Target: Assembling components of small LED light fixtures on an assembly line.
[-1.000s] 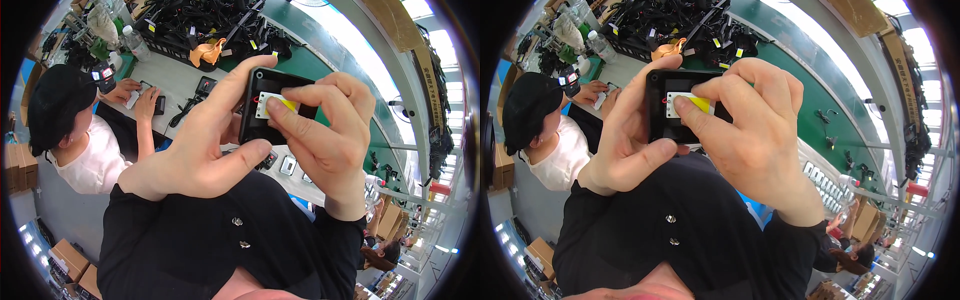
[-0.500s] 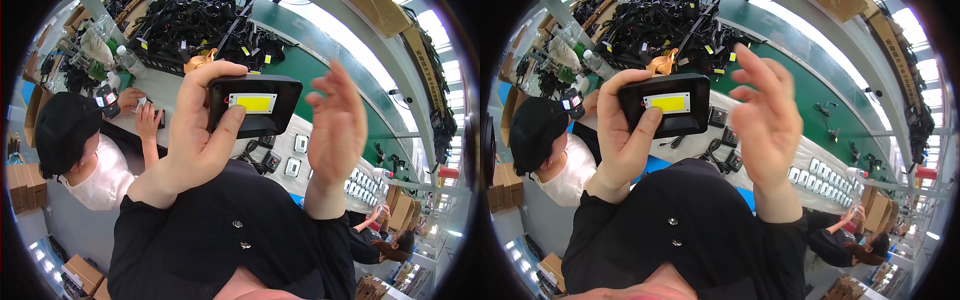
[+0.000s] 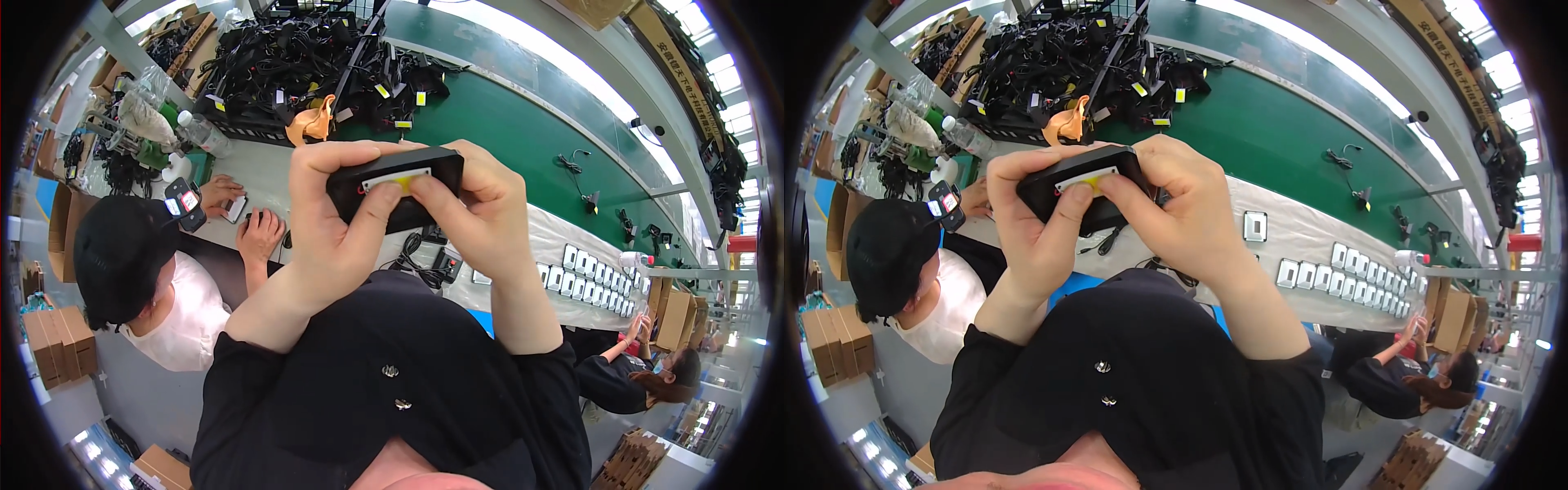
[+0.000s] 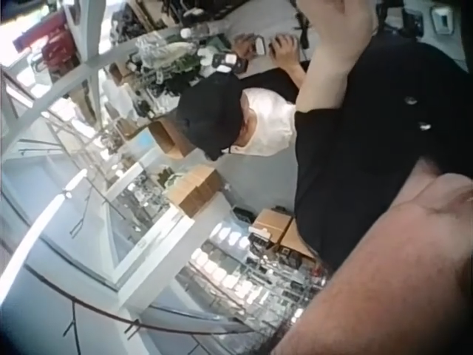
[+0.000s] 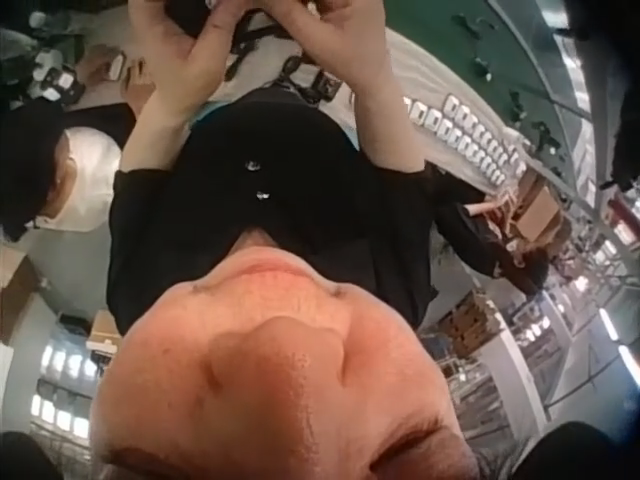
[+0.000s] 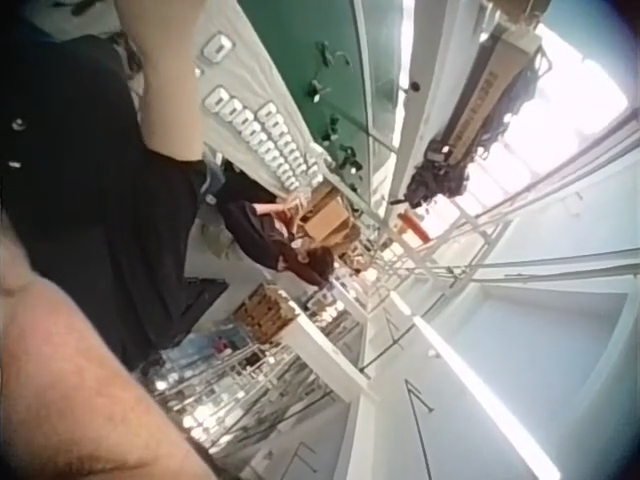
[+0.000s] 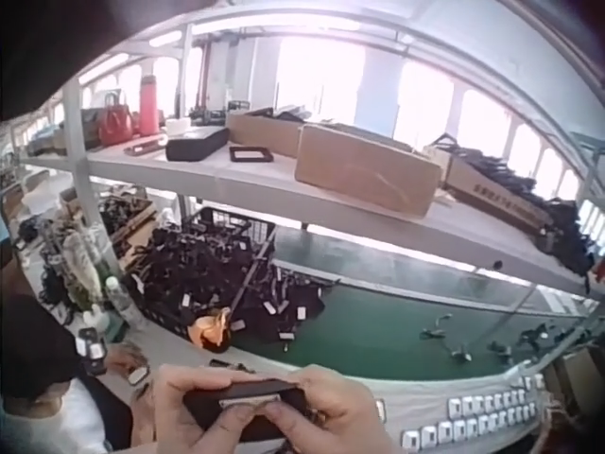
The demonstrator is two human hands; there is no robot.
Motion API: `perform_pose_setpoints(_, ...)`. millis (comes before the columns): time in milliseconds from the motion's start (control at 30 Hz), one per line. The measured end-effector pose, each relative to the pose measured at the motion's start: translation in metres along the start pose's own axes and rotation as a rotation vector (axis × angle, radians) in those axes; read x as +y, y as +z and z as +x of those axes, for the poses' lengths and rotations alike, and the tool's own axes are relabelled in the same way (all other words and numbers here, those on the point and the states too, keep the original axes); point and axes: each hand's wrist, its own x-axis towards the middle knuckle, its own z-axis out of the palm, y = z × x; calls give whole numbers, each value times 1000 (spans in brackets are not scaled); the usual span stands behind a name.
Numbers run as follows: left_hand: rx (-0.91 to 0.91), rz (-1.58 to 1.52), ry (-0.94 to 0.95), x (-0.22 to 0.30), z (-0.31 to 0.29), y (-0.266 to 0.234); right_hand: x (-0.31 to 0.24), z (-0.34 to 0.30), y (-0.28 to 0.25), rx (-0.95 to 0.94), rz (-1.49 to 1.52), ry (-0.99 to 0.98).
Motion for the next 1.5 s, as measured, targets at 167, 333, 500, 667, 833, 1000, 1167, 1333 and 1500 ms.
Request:
perform_pose_setpoints(167, -16, 1, -166, -14, 6, -2, 4, -14, -41, -68, 356, 310)
perform_pose_setpoints(333, -110, 409, -155, -62, 57, -9, 44, -64, -87, 171, 190, 515)
perform_pose_setpoints(500, 328, 916, 106, -131, 136, -68, 66, -91, -106, 138, 102, 661)
perform_pose_setpoints(667, 522, 1319, -300, -236, 169, -170, 127, -89, -111, 39, 106, 838)
perform_pose_setpoints(833, 262, 1168, -44, -215, 119, -133, 257, -52, -107, -164, -150, 848)
perform_pose_setpoints(1000, 77, 880, -368, -166, 5, -22, 399, 52, -73, -73, -327, 769)
perform_pose_setpoints(1167, -113, 644, -630, -150, -85, -3, 487, 118, -43, 31, -603, 714)
perform_pose_setpoints(1333, 5, 568, -821, -143, -94, -6, 499, 83, -66, 224, -768, 604)
perform_pose_setpoints(1500, 30, 261, -869, -144, -68, 5, 392, 38, -124, 217, -651, 283)
